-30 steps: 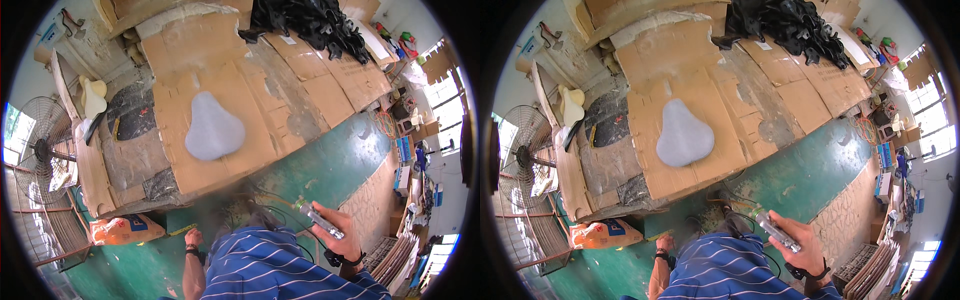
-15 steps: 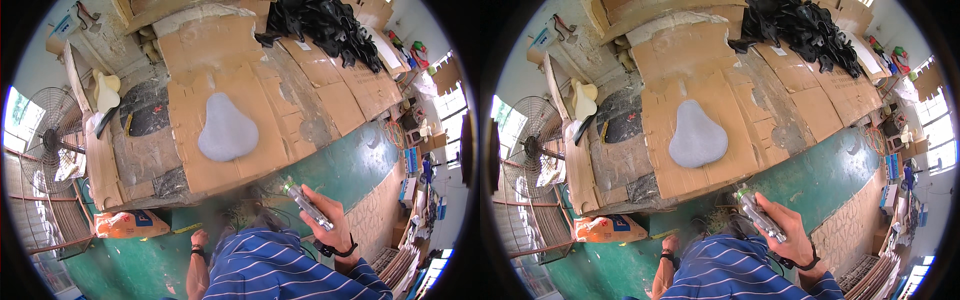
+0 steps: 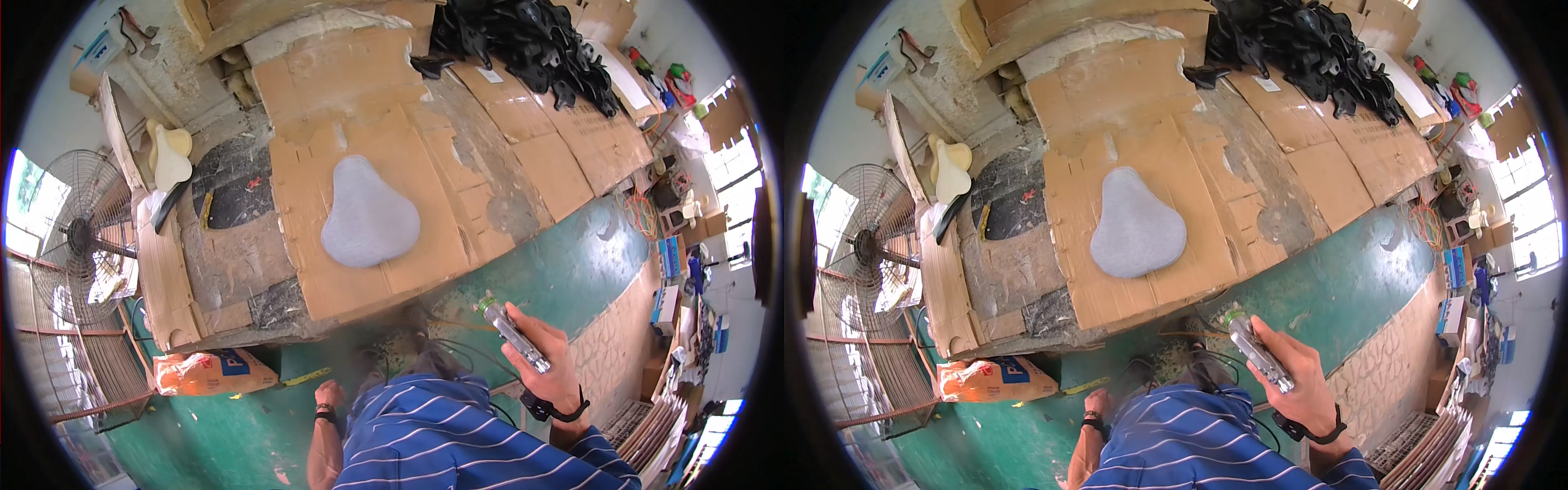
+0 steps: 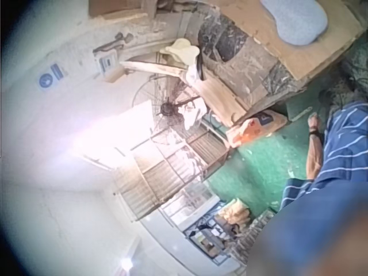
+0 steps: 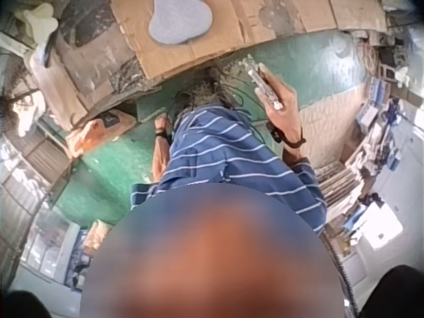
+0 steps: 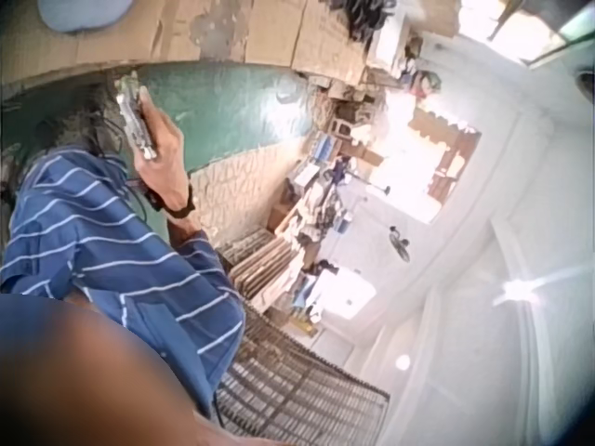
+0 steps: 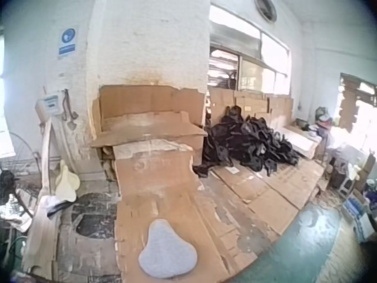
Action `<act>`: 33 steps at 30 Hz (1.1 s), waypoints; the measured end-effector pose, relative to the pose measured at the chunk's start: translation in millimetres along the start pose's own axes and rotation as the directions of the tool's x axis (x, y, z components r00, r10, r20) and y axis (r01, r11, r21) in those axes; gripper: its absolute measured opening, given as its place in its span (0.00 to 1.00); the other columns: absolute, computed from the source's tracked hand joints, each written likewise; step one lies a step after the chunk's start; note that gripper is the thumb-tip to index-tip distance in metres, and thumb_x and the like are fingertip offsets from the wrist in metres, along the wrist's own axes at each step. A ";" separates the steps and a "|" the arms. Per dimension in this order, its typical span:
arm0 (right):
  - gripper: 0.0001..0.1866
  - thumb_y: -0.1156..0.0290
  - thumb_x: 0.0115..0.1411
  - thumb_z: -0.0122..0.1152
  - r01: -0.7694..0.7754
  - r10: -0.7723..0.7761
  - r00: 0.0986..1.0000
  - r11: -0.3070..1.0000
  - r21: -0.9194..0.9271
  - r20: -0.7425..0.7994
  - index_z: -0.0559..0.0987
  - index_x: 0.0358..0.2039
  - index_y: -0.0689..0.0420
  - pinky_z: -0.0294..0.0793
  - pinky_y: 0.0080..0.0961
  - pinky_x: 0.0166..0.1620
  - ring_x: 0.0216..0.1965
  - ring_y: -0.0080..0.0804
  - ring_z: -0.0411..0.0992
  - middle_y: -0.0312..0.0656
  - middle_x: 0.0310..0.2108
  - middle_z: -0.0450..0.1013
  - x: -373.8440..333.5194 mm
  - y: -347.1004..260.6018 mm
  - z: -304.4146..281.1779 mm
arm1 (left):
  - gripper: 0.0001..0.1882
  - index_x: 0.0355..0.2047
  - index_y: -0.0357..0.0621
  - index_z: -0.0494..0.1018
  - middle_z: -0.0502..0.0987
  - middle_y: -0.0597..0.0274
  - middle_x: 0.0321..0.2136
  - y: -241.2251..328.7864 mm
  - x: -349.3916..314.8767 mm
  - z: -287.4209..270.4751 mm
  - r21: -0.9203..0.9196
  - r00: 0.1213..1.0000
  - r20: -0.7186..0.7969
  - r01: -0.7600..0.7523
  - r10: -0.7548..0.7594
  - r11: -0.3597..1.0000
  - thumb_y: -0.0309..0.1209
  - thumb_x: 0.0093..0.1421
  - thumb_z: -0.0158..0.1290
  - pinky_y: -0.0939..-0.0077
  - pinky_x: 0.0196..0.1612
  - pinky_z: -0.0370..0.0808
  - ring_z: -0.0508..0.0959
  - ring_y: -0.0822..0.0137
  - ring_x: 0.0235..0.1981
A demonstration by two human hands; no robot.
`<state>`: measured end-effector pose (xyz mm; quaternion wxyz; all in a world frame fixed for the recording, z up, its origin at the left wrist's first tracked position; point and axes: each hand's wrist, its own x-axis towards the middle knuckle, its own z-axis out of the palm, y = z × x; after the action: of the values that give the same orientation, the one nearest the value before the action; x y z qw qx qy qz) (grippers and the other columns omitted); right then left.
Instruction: Gathering and preparing bicycle saddle components for assembly.
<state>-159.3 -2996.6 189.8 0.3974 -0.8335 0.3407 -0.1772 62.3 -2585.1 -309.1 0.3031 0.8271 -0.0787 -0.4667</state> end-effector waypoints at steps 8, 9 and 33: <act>0.33 0.83 0.54 0.67 0.036 -0.038 0.999 0.998 0.048 0.039 0.73 0.62 0.61 0.74 0.26 0.39 0.34 0.40 0.77 0.50 0.39 0.78 -2.3 -7.3 5.8 | 0.15 0.46 0.41 0.78 0.81 0.58 0.29 29.6 19.7 -5.5 -0.537 0.970 0.000 0.204 -0.242 0.818 0.25 0.57 0.57 0.66 0.27 0.80 0.82 0.63 0.25; 0.32 0.83 0.54 0.67 0.040 -0.042 0.999 0.998 0.051 0.033 0.73 0.62 0.62 0.75 0.27 0.39 0.35 0.40 0.77 0.50 0.39 0.78 -1.8 -8.4 6.7 | 0.15 0.46 0.41 0.78 0.81 0.58 0.28 26.0 24.4 -5.4 -0.579 0.968 0.041 0.225 -0.247 0.784 0.25 0.57 0.57 0.66 0.26 0.80 0.82 0.64 0.26; 0.35 0.84 0.52 0.68 0.025 -0.025 0.998 1.000 0.004 0.059 0.73 0.62 0.60 0.77 0.31 0.41 0.37 0.49 0.78 0.51 0.40 0.79 -20.3 -14.0 -6.6 | 0.11 0.44 0.38 0.79 0.80 0.56 0.27 -5.5 30.0 5.5 -0.276 0.998 -0.017 -0.065 0.062 0.959 0.29 0.64 0.55 0.66 0.26 0.80 0.81 0.61 0.25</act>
<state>-171.4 -2979.5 204.3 0.4062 -0.8419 0.3182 -0.1580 73.6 -2595.5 -336.1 0.4307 0.7758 -0.0381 -0.4596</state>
